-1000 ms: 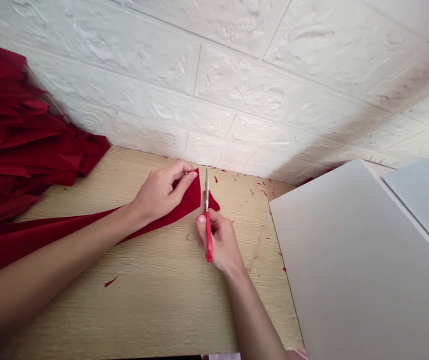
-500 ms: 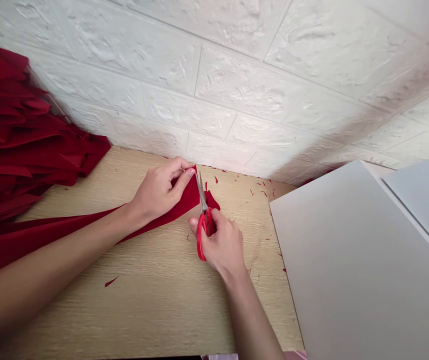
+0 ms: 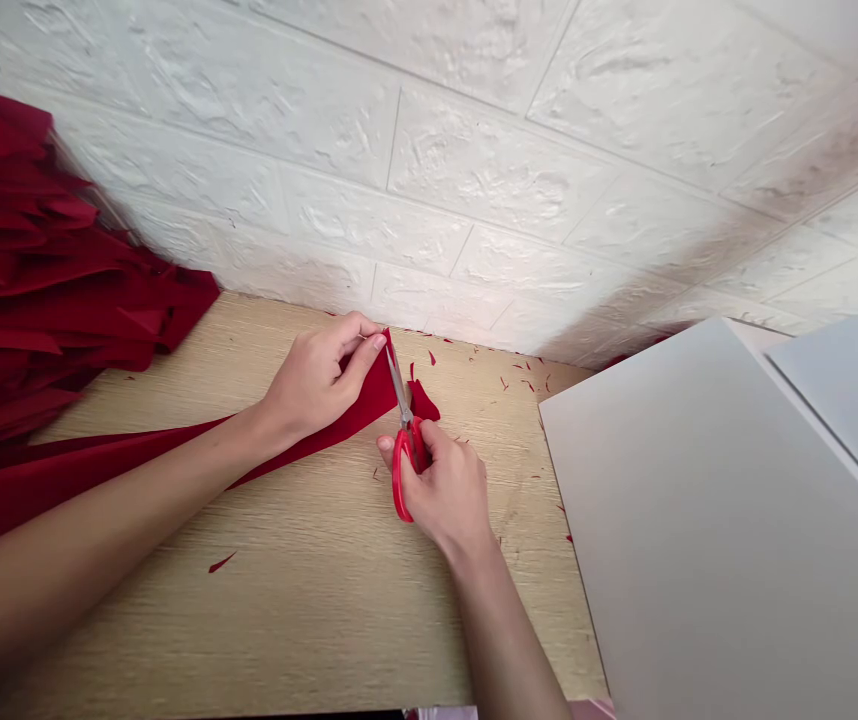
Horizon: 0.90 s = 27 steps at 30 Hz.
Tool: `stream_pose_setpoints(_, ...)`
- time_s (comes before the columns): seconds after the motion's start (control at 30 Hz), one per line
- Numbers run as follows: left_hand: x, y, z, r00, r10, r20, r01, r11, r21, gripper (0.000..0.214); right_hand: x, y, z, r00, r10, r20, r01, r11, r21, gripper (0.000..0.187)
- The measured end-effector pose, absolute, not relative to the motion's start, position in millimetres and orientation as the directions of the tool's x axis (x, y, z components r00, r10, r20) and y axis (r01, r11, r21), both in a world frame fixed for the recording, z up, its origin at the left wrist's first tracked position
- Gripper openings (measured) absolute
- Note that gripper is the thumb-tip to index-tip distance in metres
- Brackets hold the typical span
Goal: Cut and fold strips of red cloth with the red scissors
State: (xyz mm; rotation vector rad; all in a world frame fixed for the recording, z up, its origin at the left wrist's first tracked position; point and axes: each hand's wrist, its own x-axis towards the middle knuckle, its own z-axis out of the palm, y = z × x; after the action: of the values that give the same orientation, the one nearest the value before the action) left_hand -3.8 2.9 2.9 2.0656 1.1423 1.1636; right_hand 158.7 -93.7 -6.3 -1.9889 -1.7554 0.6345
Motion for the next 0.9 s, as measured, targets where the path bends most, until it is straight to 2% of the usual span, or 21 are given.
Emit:
stream_pose_setpoints(0.7, -3.4, 3.2, 3.7, 0.260, 0.868, 0.422, 0.423, -0.495, 0.759, 0.020, 161.0, -93.4, -8.0, 0.099, 0.994, -0.046, 0.739, -0.105, -0.666, 0.049)
stream_pose_setpoints(0.9, -3.6, 3.3, 3.5, 0.262, 0.867, 0.424, 0.419, -0.498, 0.759, 0.020, 160.4, -94.1, -7.0, 0.070, 0.996, -0.059, 0.767, -0.091, -0.635, 0.046)
